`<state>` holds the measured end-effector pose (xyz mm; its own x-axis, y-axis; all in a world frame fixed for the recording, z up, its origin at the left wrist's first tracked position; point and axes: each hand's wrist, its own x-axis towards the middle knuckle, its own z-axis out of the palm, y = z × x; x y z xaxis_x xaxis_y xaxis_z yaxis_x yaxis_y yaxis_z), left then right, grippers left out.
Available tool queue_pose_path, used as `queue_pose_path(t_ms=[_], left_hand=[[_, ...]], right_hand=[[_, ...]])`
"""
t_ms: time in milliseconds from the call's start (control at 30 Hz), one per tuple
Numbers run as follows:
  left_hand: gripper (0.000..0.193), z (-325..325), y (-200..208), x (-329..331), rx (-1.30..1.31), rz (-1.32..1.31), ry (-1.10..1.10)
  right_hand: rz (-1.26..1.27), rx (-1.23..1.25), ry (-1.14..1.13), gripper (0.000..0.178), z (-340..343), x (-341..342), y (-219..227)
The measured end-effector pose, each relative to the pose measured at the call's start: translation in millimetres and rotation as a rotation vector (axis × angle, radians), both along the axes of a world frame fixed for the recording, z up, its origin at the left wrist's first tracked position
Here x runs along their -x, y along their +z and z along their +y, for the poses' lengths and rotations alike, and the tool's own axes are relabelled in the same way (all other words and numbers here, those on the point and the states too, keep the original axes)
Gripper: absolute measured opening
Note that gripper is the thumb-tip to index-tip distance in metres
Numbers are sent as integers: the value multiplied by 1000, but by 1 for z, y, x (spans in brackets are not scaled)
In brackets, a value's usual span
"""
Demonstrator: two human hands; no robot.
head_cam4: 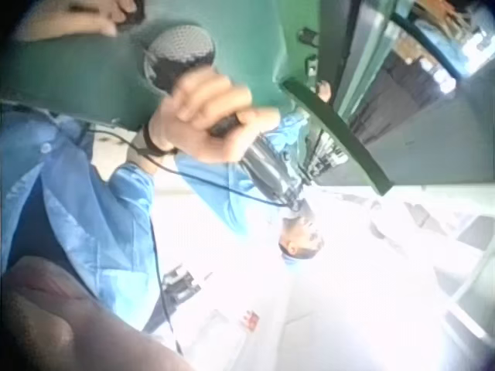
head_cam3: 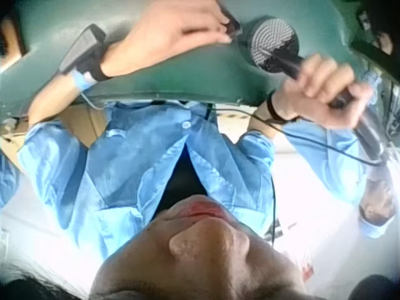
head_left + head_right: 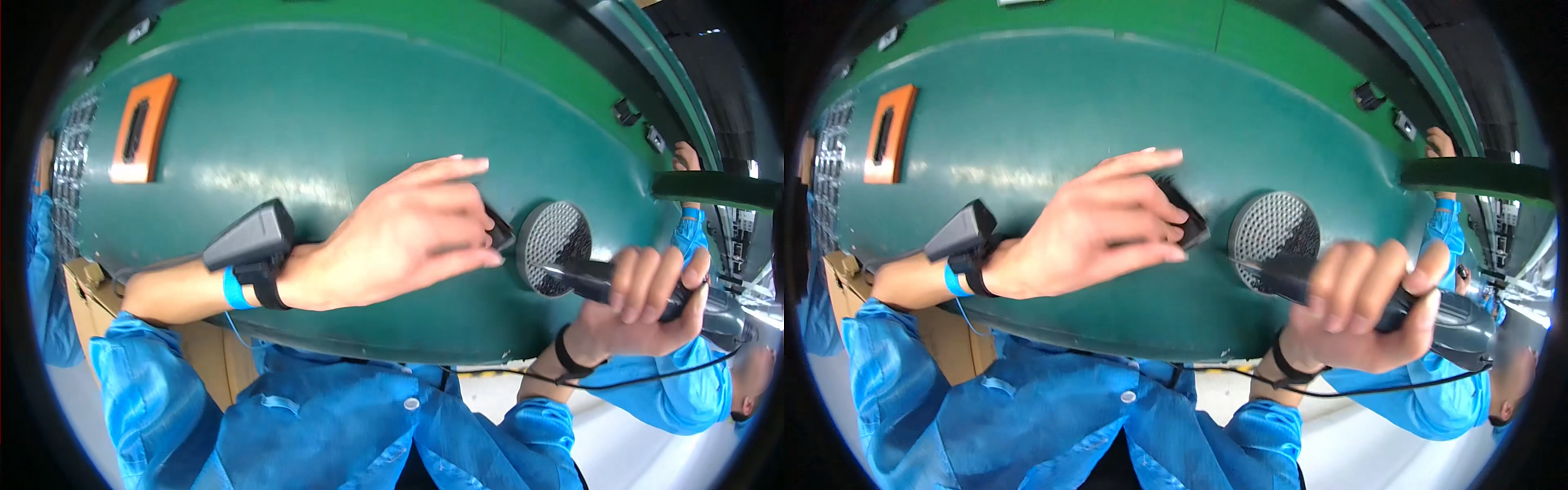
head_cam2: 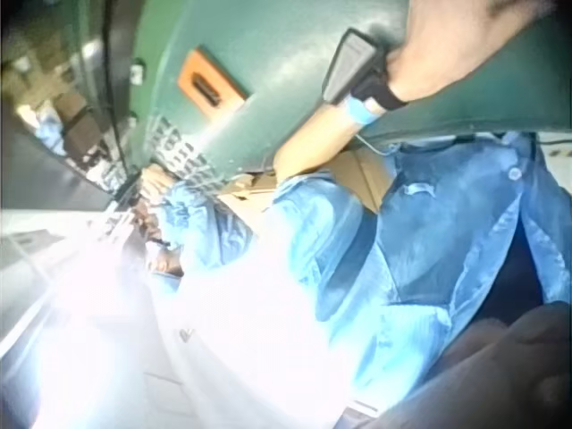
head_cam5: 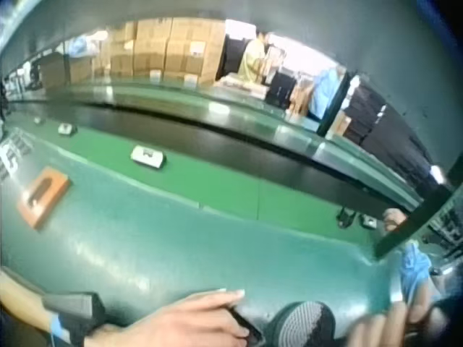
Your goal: The person assembles electronic components at a workbench by using an electric screwdriver to secure screws into a small black plastic housing, picking up screws from a tray and placing the completed units onto a conveyor belt.
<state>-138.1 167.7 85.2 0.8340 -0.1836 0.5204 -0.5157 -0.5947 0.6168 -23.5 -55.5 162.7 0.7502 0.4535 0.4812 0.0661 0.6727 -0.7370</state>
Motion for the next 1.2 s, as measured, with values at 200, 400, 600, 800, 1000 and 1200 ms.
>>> queue_pose_path(t_ms=[200, 400, 600, 800, 1000, 1200], left_hand=[[32, 3, 48, -11, 1206, 852, 111], [35, 6, 62, -12, 1274, 768, 80], [20, 20, 55, -29, 1177, 663, 144], [14, 91, 23, -101, 38, -95, 534], [17, 130, 3, -172, -637, 84, 628], [36, 154, -12, -162, -406, -272, 640]], right_hand=[[-2, -104, -243, 18, -48, 19, 4], [105, -113, -318, 17, -59, 39, -21], [327, -49, -353, 19, -51, 64, -27], [585, -25, -208, 14, -27, 105, -40], [594, 49, -66, 18, 8, 130, -39], [633, 70, -27, 13, 27, 137, -42]])
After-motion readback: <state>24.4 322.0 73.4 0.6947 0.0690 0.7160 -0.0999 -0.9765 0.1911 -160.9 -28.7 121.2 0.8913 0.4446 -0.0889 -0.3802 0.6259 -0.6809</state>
